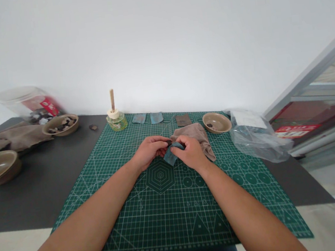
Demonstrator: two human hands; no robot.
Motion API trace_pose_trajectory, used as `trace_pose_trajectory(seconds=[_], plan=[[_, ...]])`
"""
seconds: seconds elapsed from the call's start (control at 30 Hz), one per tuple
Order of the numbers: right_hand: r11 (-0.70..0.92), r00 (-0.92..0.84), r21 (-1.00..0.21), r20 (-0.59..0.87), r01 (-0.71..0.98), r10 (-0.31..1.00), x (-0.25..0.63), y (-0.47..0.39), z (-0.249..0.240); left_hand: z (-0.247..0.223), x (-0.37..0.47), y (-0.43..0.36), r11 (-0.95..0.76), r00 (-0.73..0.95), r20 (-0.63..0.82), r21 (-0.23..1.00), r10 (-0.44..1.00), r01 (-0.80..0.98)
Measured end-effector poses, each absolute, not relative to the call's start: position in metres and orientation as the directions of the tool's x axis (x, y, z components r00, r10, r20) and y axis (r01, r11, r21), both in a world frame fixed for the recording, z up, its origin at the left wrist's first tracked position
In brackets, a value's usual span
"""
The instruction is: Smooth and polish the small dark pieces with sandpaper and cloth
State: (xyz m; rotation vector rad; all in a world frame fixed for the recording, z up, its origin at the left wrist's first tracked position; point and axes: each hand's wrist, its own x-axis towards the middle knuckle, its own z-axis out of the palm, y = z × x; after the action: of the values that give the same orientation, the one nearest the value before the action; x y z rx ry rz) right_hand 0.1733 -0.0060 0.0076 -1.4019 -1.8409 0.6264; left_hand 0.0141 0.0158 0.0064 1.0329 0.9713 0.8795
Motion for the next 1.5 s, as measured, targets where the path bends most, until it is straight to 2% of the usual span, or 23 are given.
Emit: trace_pose_trajectory(seconds=[0.83,1.5], plan=[[0.313,-0.168,-0.725,0.267,0.614,0.949,0.1732,-0.0061,0.0080,0.0111,0.0124,0.0123,0.168,0.363,-0.139,0.985,0.921,-0.049],[0.313,-0.172,-0.736,0.263,0.600,0.949,0.1725,-0.0064,0.0073,0.0092,0.0131,0.0134,0.168,0.352,-0.129,0.982,0.927,-0.082]])
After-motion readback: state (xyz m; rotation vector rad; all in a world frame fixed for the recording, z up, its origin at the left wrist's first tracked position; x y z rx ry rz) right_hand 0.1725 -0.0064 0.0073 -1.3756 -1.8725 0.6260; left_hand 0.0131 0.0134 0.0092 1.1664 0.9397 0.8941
